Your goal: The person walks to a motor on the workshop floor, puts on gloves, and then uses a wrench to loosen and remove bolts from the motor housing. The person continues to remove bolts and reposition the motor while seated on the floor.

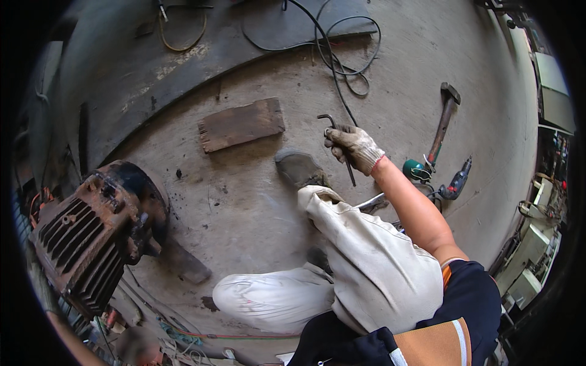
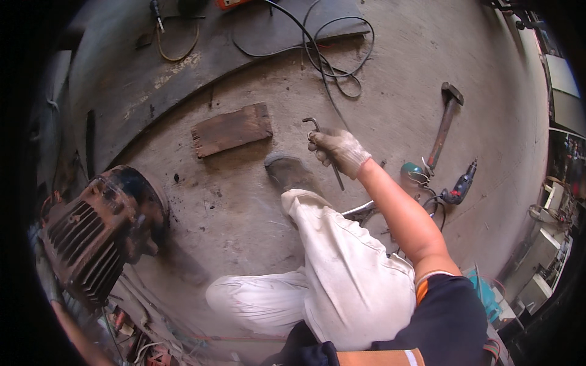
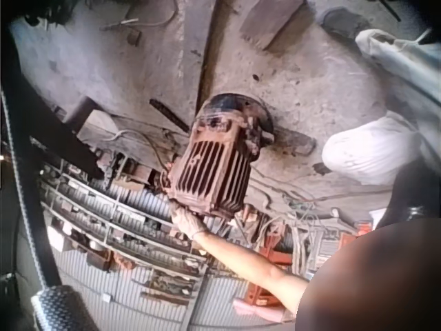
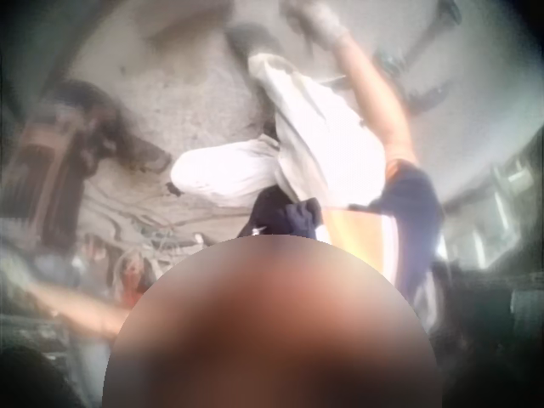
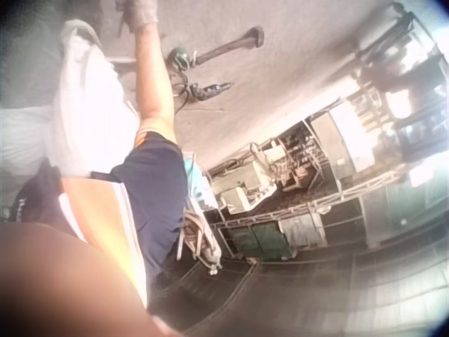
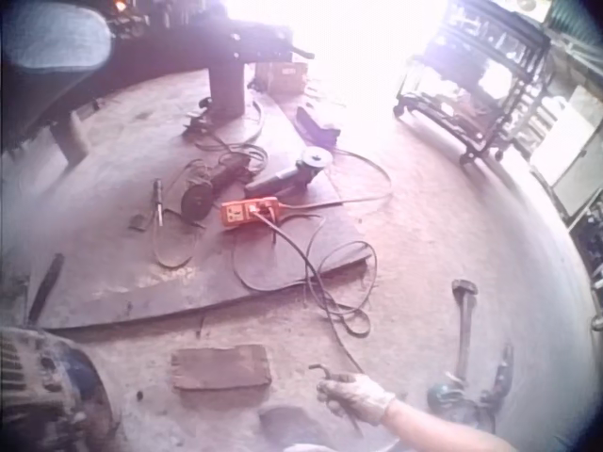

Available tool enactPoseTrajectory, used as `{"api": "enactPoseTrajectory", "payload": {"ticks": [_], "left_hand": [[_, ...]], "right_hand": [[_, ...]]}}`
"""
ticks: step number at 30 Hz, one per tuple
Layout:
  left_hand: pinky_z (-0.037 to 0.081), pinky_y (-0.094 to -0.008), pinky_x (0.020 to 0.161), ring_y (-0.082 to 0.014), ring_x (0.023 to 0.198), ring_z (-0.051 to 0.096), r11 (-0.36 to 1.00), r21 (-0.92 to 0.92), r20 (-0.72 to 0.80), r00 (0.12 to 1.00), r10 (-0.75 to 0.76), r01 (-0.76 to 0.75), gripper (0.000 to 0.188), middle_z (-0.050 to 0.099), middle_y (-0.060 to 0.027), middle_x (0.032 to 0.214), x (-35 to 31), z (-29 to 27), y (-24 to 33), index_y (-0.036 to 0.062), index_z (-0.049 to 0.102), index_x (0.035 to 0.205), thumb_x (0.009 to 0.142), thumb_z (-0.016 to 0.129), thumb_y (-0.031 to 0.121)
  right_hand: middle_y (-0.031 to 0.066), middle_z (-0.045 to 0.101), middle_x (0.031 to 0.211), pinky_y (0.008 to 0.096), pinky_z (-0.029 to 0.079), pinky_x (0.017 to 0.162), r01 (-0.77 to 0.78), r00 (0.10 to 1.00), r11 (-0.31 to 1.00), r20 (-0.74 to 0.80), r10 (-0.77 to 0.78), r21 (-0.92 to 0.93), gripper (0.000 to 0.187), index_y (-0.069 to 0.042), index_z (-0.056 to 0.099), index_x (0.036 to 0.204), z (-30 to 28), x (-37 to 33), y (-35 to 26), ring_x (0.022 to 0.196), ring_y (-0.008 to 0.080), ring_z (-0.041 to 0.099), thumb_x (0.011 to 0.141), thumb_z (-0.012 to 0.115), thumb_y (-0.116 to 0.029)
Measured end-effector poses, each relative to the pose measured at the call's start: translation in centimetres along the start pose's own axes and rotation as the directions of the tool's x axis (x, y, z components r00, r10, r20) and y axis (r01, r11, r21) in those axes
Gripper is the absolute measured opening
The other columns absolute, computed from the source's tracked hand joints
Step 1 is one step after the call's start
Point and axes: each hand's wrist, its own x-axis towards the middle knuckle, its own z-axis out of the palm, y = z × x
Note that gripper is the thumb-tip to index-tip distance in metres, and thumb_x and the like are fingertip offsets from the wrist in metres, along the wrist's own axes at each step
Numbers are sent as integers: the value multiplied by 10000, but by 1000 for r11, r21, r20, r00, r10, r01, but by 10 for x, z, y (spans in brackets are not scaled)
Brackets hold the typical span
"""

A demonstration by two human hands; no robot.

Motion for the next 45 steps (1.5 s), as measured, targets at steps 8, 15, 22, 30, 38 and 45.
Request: {"api": "enactPoseTrajectory", "payload": {"ticks": [8,15,22,30,38,45], "left_hand": [[423,-398,1112,-342,1278,582,892,418,-10,981,193,-172,491,595,-209,1418,37,3,-59,48,501,1497,1102,346,294],[461,-364,1058,-288,1210,635,988,105,-144,982,125,-111,537,659,-179,1344,-14,19,82,95,587,1435,1064,443,456],[534,-331,894,-212,983,700,955,-242,-148,967,-208,169,570,758,-140,1114,-51,11,115,40,748,1209,959,652,543],[509,-362,972,-285,1093,693,993,-91,-113,990,-88,78,585,732,-173,1201,-58,2,107,78,752,1205,978,578,589],[456,-379,1054,-309,1195,646,999,-31,-80,997,-9,6,635,681,-170,1315,-67,-3,104,78,715,1276,983,532,611],[431,-369,1092,-324,1283,600,1000,30,-122,993,6,-2,612,647,-166,1382,-59,2,105,84,698,1308,992,535,583]], "right_hand": [[55,733,965,264,474,538,237,940,898,-147,-308,-371,421,-42,614,1361,15,19,-24,613,93,559,1006,628,-270],[95,713,867,316,521,576,542,837,200,502,-220,-816,249,-94,686,1190,154,6,-81,683,198,669,1014,620,-256],[152,704,919,430,584,741,885,47,-463,999,0,-42,189,-104,651,1099,338,5,-119,857,348,707,1016,587,-261],[157,726,894,425,571,765,930,253,-263,966,-54,-258,228,-67,692,1117,387,-25,-93,837,336,721,997,650,-257],[174,729,926,443,557,783,871,358,-364,934,7,-331,317,-52,694,1162,406,-43,-58,870,356,716,1012,598,-314],[181,725,961,450,568,817,859,176,-496,983,54,-126,267,-78,697,1168,411,-18,-59,921,382,698,996,615,-265]]}}
